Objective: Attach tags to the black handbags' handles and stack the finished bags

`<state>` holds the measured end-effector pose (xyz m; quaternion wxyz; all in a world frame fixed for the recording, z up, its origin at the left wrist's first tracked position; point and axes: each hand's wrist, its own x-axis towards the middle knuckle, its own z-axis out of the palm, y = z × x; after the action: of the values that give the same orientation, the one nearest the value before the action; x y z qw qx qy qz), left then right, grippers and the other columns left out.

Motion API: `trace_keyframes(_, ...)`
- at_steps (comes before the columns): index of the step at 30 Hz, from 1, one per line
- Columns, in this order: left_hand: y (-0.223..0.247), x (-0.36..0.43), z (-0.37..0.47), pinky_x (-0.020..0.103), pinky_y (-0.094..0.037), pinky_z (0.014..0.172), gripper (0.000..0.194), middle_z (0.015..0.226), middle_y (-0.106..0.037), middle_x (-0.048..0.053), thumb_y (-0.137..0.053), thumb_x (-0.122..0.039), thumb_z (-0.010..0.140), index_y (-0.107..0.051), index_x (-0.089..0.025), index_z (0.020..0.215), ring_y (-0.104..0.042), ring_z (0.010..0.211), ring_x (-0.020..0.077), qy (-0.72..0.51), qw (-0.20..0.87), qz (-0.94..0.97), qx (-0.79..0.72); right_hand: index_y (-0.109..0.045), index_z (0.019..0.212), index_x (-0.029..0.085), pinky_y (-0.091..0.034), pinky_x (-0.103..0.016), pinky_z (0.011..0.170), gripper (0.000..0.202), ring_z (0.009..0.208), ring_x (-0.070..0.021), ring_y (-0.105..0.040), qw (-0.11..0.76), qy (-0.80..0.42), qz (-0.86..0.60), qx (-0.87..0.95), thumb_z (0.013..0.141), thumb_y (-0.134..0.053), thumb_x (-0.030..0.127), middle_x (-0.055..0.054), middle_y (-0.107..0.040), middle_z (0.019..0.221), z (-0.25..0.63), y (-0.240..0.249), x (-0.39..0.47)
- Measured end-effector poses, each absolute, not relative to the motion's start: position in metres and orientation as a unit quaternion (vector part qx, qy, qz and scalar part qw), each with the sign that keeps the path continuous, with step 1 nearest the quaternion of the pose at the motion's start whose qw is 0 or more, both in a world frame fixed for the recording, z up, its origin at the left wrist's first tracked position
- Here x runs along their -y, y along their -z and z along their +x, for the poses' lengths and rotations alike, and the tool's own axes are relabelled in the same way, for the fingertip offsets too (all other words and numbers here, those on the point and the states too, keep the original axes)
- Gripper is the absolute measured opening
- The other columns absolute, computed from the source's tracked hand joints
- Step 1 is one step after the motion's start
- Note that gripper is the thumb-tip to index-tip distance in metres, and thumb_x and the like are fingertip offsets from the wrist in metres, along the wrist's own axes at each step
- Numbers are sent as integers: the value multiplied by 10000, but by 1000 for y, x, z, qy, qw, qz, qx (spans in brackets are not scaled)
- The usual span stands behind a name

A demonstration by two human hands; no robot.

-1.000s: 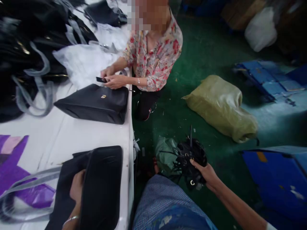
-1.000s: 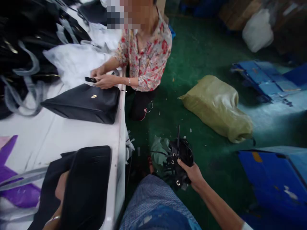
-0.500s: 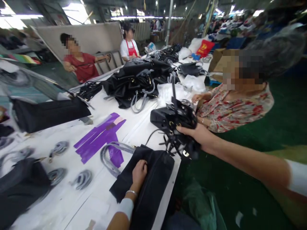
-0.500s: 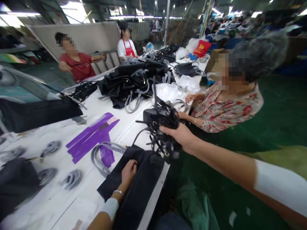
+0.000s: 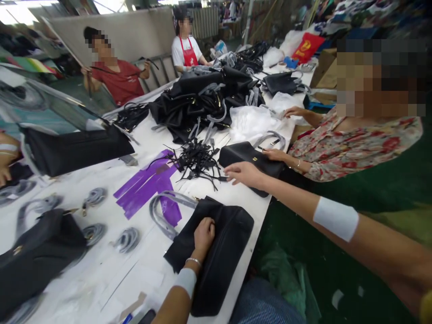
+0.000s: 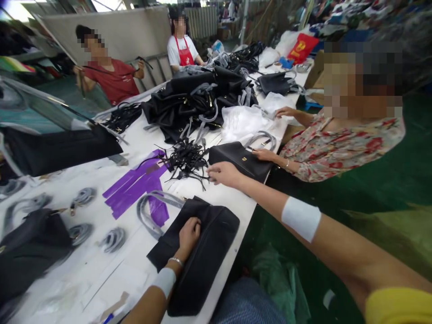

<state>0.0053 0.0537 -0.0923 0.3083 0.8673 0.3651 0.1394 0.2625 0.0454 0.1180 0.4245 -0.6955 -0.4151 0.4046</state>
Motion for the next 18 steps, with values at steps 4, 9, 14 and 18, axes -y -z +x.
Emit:
trace_keyframes(4,84,-56,6,248,-437,794,189,893,-617,19,-429,-130,842,-595,-217,870,-577,857,146,-134,321,862,-369,-743,943,192,-553,-291,730,229,778,-189,-677,294,-381,-696,532,791,-625,317,-51,-744,858,245,-80,5)
trace_keyframes(9,60,-64,8,280,-451,867,214,957,-671,27,-459,-151,824,-654,-209,889,-611,914,164,-86,423,815,-387,-729,912,155,-532,-249,605,295,656,-165,-684,258,-406,-706,520,862,-509,345,-55,-740,786,243,-50,14)
trace_keyframes(14,22,-52,3,316,-467,886,257,1002,-703,45,-462,-233,847,-676,-203,986,-638,920,192,-98,481,759,-428,-713,973,190,-487,-239,799,228,885,-170,-672,188,-259,-766,557,847,-525,220,-39,-737,944,272,-23,-57)
trace_keyframes(18,-5,-26,4,306,-479,879,251,986,-706,49,-464,-242,851,-675,-202,981,-644,920,186,-135,472,716,-496,-687,1042,166,-430,-266,889,270,1026,-199,-614,162,-227,-782,557,871,-480,186,-95,-696,1075,279,12,-119)
